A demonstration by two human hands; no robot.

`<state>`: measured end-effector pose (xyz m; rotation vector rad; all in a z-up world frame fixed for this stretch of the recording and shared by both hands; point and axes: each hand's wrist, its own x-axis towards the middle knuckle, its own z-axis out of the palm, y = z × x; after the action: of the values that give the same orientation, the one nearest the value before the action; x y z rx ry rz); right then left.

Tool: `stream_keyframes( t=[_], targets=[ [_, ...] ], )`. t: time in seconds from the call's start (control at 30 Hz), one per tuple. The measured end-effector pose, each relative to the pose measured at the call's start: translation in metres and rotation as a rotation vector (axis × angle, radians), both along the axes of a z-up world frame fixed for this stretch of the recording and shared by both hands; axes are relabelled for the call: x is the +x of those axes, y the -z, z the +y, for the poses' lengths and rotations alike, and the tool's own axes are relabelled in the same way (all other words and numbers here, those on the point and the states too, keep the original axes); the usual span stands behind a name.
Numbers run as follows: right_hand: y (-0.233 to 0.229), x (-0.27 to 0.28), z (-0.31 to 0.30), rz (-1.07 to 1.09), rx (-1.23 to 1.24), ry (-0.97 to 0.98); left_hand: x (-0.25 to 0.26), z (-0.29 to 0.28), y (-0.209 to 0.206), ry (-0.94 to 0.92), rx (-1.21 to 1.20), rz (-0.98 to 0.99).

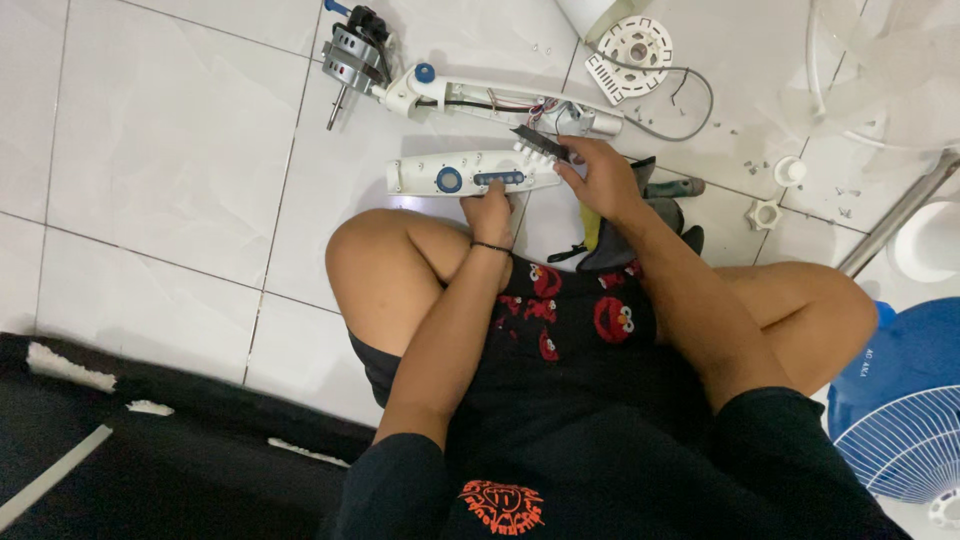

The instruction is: The person sits on the floor and uses a screwdriver to adjust internal components of a disassembled electric fan. They wipe the fan housing with a cloth, then continue to manipulate wires and screws inside the fan's control unit.

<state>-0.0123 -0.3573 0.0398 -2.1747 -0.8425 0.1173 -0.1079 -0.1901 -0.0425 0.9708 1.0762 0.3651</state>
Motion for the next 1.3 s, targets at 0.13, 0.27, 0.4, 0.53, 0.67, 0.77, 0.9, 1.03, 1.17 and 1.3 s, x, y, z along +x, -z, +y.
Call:
stream_keyframes(
  t=[0.13, 0.27, 0.4, 0.53, 0.67, 0.77, 0.9, 1.03, 1.17, 1.3],
  targets=[
    [0.015, 0.008, -0.002, 0.315, 0.054, 0.064, 0.001, 0.003, -0.008, 0.015, -0.002, 0.057],
    [0.026, 0.016, -0.009, 0.492, 0.173, 0.103, 0.002, 0.003, -0.004, 0.039, 0.029, 0.027],
    [0.031, 0.021, -0.014, 0.691, 0.239, 0.152, 0.0, 0.001, 0.015, 0.005, 0.035, 0.052],
    [0.033, 0.026, -0.019, 0.904, 0.383, 0.258, -0.002, -0.002, 0.031, -0.015, 0.144, 0.021],
    [0.033, 0.039, -0.034, 1.108, 0.612, 0.394, 0.004, -0.004, 0.01, -0.122, 0.05, 0.097],
    [0.034, 0.051, -0.043, 1.229, 0.742, 0.457, -0.003, -0.009, -0.034, -0.058, 0.329, 0.307],
    [0.032, 0.06, -0.048, 1.324, 0.786, 0.388, -0.011, -0.008, -0.1, 0.098, 1.169, 0.19],
    [0.023, 0.067, -0.048, 1.38, 0.84, 0.466, 0.016, 0.029, -0.125, 0.327, 1.295, -0.059],
    [0.015, 0.071, -0.047, 1.459, 0.901, 0.57, 0.035, 0.041, -0.11, 0.733, 0.919, -0.149],
    [0.019, 0.074, -0.05, 1.477, 0.927, 0.513, 0.04, 0.029, -0.084, 0.683, 0.836, -0.119]
  ],
)
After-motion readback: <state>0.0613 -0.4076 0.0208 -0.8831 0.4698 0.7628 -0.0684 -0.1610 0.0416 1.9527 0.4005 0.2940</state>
